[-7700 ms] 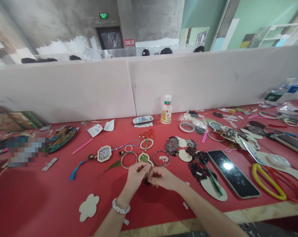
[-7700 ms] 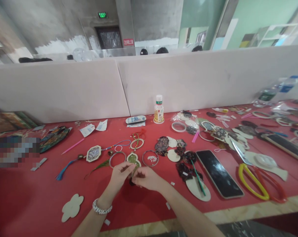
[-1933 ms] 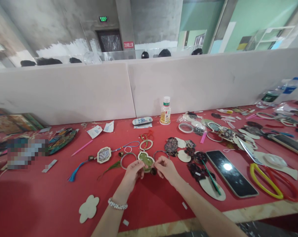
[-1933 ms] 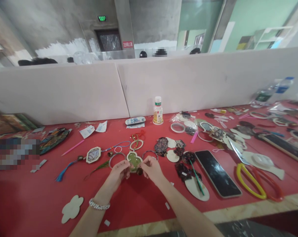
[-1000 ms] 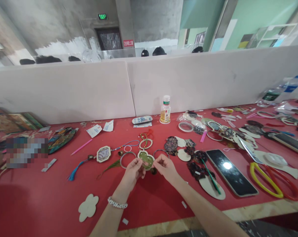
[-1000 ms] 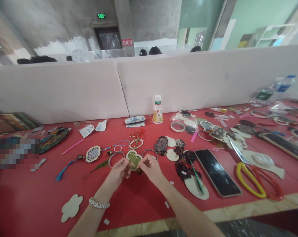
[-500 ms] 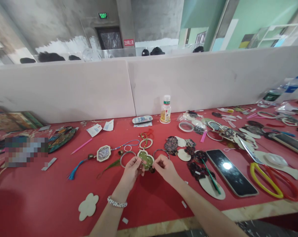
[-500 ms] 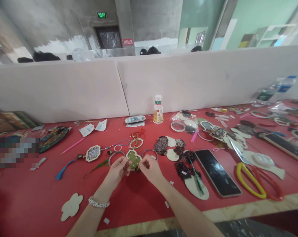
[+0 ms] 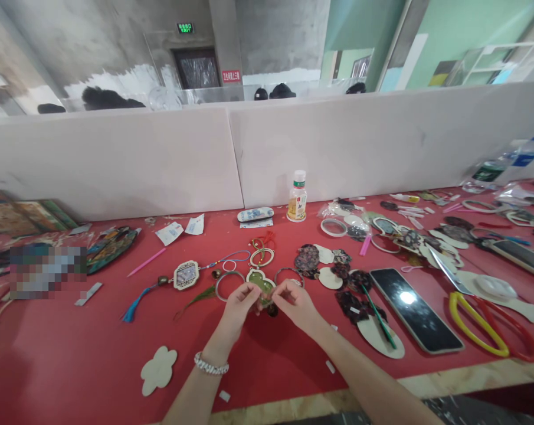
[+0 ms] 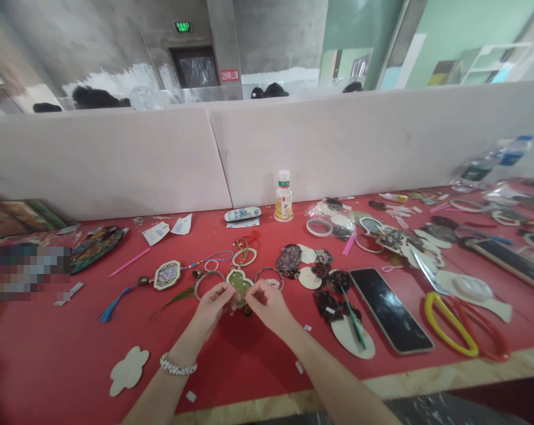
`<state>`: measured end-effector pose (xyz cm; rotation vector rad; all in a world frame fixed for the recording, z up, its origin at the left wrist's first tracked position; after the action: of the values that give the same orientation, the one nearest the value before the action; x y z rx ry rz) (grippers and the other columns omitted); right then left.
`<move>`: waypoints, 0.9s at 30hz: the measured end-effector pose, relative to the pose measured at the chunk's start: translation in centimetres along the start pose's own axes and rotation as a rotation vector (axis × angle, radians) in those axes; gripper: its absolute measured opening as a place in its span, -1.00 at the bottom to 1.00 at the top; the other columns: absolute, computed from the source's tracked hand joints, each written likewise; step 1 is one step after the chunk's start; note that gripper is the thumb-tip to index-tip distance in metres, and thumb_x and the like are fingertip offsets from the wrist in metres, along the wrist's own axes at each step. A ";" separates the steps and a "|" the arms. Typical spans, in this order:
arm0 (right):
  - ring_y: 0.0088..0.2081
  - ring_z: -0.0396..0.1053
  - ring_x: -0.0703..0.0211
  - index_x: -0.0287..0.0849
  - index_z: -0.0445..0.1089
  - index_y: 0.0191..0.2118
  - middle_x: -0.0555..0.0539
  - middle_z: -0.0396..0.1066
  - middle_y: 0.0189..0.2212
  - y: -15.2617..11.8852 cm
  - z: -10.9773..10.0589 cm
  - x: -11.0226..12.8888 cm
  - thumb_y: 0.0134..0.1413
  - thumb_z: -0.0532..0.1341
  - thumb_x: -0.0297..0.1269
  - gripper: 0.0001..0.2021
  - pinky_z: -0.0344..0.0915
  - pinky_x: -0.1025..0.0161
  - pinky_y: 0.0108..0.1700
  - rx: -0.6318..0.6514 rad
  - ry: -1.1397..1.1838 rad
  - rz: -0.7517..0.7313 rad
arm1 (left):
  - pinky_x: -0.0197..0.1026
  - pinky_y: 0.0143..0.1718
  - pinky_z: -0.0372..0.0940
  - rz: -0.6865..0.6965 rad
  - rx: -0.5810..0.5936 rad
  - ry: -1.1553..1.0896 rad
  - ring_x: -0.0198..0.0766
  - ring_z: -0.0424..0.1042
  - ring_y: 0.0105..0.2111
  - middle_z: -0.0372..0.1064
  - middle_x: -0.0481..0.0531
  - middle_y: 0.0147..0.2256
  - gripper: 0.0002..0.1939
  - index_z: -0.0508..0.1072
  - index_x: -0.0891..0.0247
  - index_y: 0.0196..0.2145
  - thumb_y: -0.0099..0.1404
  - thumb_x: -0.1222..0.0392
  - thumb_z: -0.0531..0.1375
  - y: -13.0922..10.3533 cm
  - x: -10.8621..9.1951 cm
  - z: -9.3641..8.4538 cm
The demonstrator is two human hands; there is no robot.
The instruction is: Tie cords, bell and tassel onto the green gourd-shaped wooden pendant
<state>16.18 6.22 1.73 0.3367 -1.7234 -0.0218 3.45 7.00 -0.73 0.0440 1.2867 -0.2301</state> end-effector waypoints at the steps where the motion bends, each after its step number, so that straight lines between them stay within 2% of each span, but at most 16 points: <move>1: -0.44 0.29 0.28 -0.17 0.21 -0.47 0.01 0.32 -0.49 0.0 0.1 0.0 -0.02 0.10 -0.31 -0.92 0.22 0.35 -0.40 0.013 0.010 0.003 | -0.37 -0.65 0.16 0.014 -0.002 0.038 -0.44 0.24 -0.66 0.31 -0.08 -0.58 -0.72 0.31 0.33 -0.50 0.03 0.02 0.20 -0.1 -0.1 0.0; 7: -0.51 0.28 0.29 -0.16 0.23 -0.41 0.05 0.30 -0.56 -0.1 1.1 -0.5 0.01 0.08 -0.31 -0.94 0.22 0.35 -0.44 0.084 0.094 0.050 | -0.30 -0.41 0.28 0.207 -0.031 0.293 -0.35 0.32 -0.49 0.30 -0.05 -0.52 -0.80 0.38 0.32 -0.48 0.09 0.10 0.17 -0.8 -1.9 0.4; 11: -0.53 0.25 0.30 -0.16 0.27 -0.43 0.05 0.30 -0.58 0.0 0.6 -0.8 -0.04 0.12 -0.31 -0.95 0.18 0.36 -0.47 0.032 0.056 0.087 | -0.25 -0.35 0.31 0.195 0.019 0.259 -0.32 0.34 -0.46 0.31 -0.03 -0.51 -0.80 0.38 0.32 -0.48 0.10 0.10 0.16 -1.1 -2.0 1.1; 14: -0.54 0.22 0.31 -0.17 0.28 -0.45 0.06 0.27 -0.58 0.1 0.2 -0.7 -0.06 0.14 -0.30 -0.93 0.15 0.37 -0.49 -0.011 0.046 0.096 | -0.25 -0.34 0.30 0.201 0.026 0.256 -0.33 0.33 -0.47 0.30 -0.03 -0.52 -0.80 0.38 0.33 -0.49 0.10 0.11 0.16 -1.2 -2.4 1.2; 19: -0.58 0.18 0.35 -0.18 0.25 -0.45 0.08 0.23 -0.59 0.2 0.3 -0.7 -0.07 0.16 -0.26 -0.89 0.12 0.39 -0.53 0.002 0.134 0.099 | -0.27 -0.38 0.30 0.209 0.008 0.262 -0.34 0.31 -0.49 0.29 -0.04 -0.54 -0.78 0.38 0.33 -0.50 0.09 0.08 0.17 -1.2 -2.5 1.0; 25: -0.60 0.24 0.33 -0.13 0.15 -0.22 0.09 0.31 -0.61 0.1 1.4 -1.4 -0.13 0.20 -0.19 -0.68 0.09 0.41 -0.58 0.114 0.331 0.213 | -0.27 -0.40 0.28 0.217 -0.005 0.250 -0.34 0.31 -0.49 0.31 -0.02 -0.53 -0.77 0.39 0.33 -0.48 0.09 0.08 0.17 -0.9 -2.0 0.5; 27: -0.61 0.25 0.34 -0.13 0.14 -0.22 0.09 0.32 -0.62 0.1 1.6 -1.4 -0.15 0.22 -0.18 -0.65 0.08 0.41 -0.59 0.144 0.349 0.232 | -0.29 -0.42 0.26 0.224 -0.006 0.262 -0.35 0.30 -0.50 0.30 -0.03 -0.53 -0.79 0.39 0.33 -0.49 0.09 0.09 0.17 -0.9 -2.0 0.4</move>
<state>14.80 6.33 0.10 0.2291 -1.4101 0.3145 3.17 6.35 1.34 0.2181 1.5302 -0.0279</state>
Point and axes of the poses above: each hand's wrist, its own y-axis towards the middle knuckle, its own z-axis out of the palm, x = y × z, the point moved 8 cm from there along y, towards the middle knuckle
